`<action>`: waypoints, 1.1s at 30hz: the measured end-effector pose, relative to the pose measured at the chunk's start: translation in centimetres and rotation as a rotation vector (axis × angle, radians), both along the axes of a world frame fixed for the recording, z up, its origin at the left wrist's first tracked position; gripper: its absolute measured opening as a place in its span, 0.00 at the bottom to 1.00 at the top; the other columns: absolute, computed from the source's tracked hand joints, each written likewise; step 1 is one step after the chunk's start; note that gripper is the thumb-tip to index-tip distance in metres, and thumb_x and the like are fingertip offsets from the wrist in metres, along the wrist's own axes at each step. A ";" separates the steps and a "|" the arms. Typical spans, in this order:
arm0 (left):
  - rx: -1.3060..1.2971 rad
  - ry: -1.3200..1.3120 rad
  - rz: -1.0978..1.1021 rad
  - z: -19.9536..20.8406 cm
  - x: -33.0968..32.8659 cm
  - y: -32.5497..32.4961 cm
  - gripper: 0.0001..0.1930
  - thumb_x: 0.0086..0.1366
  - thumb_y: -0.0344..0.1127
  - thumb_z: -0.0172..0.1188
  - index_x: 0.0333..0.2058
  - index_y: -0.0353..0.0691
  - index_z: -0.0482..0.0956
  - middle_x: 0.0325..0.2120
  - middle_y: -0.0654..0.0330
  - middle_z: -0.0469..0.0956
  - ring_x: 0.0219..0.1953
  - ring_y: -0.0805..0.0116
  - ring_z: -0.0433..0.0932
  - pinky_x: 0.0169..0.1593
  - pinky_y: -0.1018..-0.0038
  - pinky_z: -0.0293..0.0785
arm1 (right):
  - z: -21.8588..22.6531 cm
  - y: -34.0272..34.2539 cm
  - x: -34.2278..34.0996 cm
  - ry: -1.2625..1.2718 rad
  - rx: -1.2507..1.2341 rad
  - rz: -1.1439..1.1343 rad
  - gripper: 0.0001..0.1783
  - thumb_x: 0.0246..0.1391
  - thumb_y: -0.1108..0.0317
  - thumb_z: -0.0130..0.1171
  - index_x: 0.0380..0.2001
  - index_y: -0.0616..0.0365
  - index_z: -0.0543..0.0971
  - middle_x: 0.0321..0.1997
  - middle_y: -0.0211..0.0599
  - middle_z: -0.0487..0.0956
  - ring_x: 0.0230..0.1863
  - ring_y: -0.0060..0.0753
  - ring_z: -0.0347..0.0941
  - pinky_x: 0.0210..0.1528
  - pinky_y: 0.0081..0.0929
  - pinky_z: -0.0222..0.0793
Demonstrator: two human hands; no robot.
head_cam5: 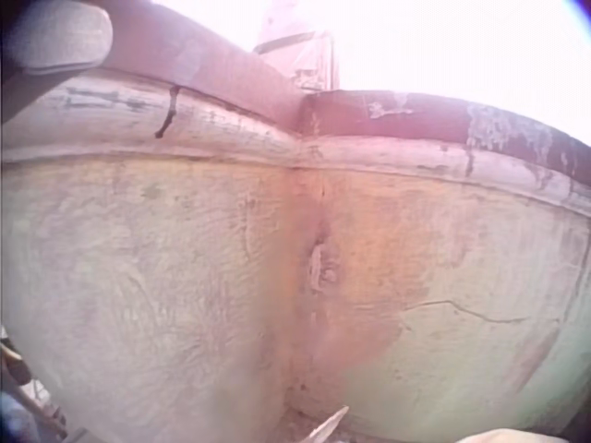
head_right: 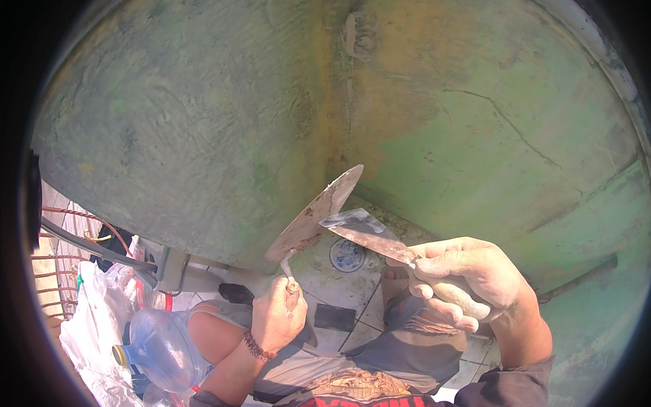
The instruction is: The person scoops plaster from a hawk using a trowel and applies it to a wall corner, smoothing the surface repeatedly. The person sits on the floor while working on the wall.
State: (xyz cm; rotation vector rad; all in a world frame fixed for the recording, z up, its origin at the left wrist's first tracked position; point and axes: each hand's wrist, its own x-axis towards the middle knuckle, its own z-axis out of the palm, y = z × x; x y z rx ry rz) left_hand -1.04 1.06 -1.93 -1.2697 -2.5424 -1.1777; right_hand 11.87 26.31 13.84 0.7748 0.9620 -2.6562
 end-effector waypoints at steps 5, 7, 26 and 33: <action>-0.005 0.022 -0.024 -0.2 -0.1 -0.3 0.12 0.52 0.26 0.61 0.35 0.36 0.70 0.22 0.53 0.73 0.21 0.51 0.74 0.28 0.62 0.72 | 0.7 0.2 0.9 0.065 0.013 0.001 0.19 0.59 0.74 0.49 0.48 0.81 0.68 0.24 0.47 0.72 0.13 0.30 0.67 0.05 0.22 0.61; -0.001 0.022 -0.033 -0.2 0.0 -0.5 0.12 0.51 0.26 0.61 0.35 0.36 0.70 0.22 0.52 0.72 0.21 0.51 0.74 0.29 0.62 0.73 | 1.0 0.2 1.2 0.069 0.013 -0.003 0.20 0.59 0.74 0.48 0.49 0.82 0.67 0.22 0.47 0.72 0.11 0.30 0.66 0.05 0.22 0.60; 0.048 0.221 -0.016 -0.4 -0.5 -1.2 0.20 0.45 0.23 0.60 0.40 0.31 0.69 0.22 0.51 0.73 0.20 0.50 0.76 0.22 0.63 0.72 | 2.9 0.2 3.8 0.138 0.262 0.012 0.21 0.59 0.73 0.48 0.49 0.84 0.67 0.16 0.42 0.69 0.09 0.27 0.65 0.06 0.22 0.58; -0.011 0.126 0.024 -0.1 -0.2 -1.6 0.21 0.45 0.26 0.63 0.41 0.33 0.70 0.29 0.47 0.76 0.27 0.49 0.78 0.29 0.62 0.76 | 2.0 -0.3 3.8 0.248 0.324 -0.004 0.22 0.58 0.73 0.49 0.50 0.83 0.67 0.20 0.43 0.72 0.09 0.27 0.66 0.06 0.22 0.58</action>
